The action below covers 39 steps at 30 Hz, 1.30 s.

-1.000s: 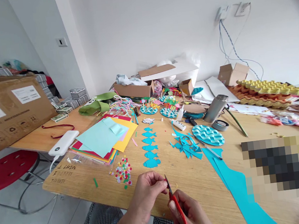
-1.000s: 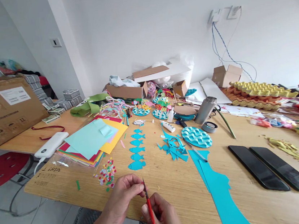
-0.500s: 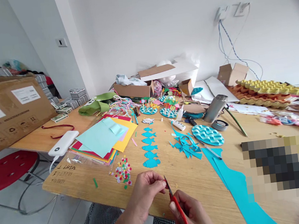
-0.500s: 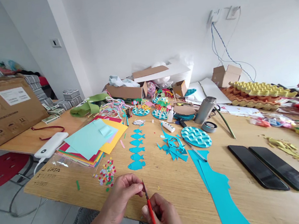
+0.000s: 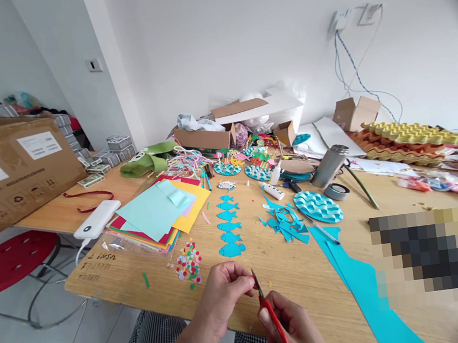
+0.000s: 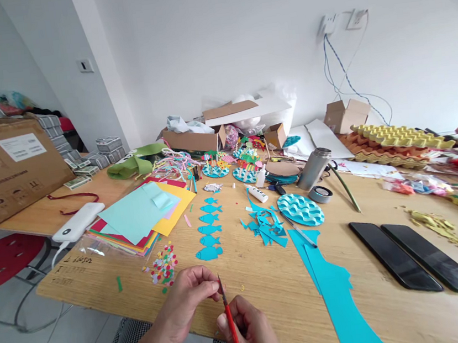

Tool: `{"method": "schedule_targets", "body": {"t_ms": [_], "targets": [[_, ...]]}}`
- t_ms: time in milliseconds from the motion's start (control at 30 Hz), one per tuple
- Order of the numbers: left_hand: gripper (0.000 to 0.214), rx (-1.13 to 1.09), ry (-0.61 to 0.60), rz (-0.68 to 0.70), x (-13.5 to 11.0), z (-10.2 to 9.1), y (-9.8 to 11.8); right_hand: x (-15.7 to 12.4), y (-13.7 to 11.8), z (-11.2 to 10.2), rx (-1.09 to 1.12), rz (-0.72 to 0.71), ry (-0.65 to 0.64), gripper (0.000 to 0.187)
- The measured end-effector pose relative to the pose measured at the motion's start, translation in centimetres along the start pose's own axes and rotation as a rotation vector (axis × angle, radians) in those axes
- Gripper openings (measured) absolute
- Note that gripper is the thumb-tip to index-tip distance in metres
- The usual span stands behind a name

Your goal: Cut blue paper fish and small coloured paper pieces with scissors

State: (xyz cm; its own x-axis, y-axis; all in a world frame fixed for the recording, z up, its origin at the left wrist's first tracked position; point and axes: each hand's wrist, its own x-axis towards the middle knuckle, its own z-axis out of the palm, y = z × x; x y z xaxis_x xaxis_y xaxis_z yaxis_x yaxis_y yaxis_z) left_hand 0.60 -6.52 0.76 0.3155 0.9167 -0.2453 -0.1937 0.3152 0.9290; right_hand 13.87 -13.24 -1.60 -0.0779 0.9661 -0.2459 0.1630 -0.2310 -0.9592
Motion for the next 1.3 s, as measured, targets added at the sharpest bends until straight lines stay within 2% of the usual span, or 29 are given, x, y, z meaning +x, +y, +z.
{"method": "schedule_targets", "body": {"t_ms": [1300], "targets": [[0.014, -0.016, -0.001, 0.007, 0.08, 0.13, -0.36, 0.01, 0.63, 0.22, 0.023, -0.001, -0.005, 0.055]]}}
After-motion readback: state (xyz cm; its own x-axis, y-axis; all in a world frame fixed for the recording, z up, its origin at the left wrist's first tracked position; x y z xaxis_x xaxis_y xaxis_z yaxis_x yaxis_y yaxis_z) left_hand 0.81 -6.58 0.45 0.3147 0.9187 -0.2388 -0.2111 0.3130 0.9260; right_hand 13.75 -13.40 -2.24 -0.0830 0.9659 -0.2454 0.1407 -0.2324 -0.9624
